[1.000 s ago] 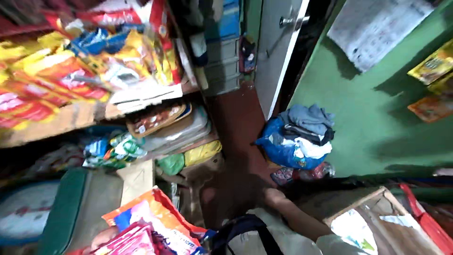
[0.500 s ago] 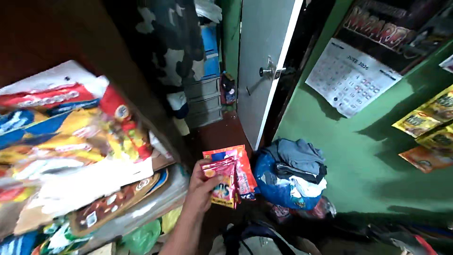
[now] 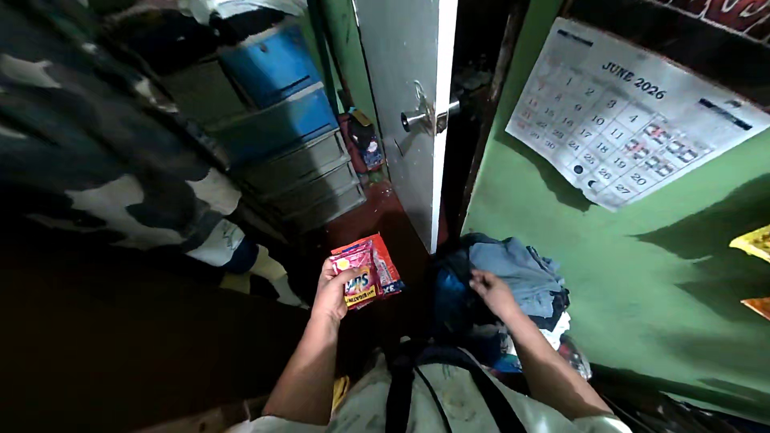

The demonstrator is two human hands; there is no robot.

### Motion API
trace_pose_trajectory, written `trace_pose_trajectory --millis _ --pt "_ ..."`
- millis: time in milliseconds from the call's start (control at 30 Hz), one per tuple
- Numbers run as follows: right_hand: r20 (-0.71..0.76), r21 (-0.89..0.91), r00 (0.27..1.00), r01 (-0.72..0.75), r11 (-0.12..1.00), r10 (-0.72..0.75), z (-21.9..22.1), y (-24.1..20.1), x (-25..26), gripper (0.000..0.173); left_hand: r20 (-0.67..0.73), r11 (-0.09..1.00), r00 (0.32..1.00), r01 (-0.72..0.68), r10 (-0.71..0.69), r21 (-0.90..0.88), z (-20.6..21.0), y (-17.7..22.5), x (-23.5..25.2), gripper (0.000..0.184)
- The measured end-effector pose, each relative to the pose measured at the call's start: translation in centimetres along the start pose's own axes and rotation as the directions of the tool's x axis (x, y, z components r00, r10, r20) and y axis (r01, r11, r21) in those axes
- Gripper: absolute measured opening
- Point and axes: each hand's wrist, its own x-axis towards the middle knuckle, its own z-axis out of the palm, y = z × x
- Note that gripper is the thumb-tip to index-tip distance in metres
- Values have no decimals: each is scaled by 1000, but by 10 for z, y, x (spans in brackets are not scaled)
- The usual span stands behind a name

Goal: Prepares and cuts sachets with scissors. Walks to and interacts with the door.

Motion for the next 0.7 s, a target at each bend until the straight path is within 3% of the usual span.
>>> trace_pose_trajectory --millis 133,267,400,500,567,700 --pt "-74 37 983 170 985 -167 -20 -98 52 47 -63 997 995 82 -83 -14 -16 -18 54 63" --pt "-165 97 951 280 955 -262 -18 -151 110 65 -143 992 984 116 -107 59 -44 -31 113 62" --pt "-279 143 939 247 958 -200 -9 -180 181 88 -225 970 963 186 -148 158 -78 -38 178 58" --pt "-352 193 932 165 967 -89 -2 -186 235 97 -296 912 922 327 -250 248 -106 -40 218 69" --pt "-375 202 926 118 972 -34 2 -186 264 96 -339 863 886 416 -315 286 -126 -36 238 73" --pt "-393 313 919 158 936 -23 23 -184 293 83 -394 794 844 503 -365 341 -169 -37 273 69"
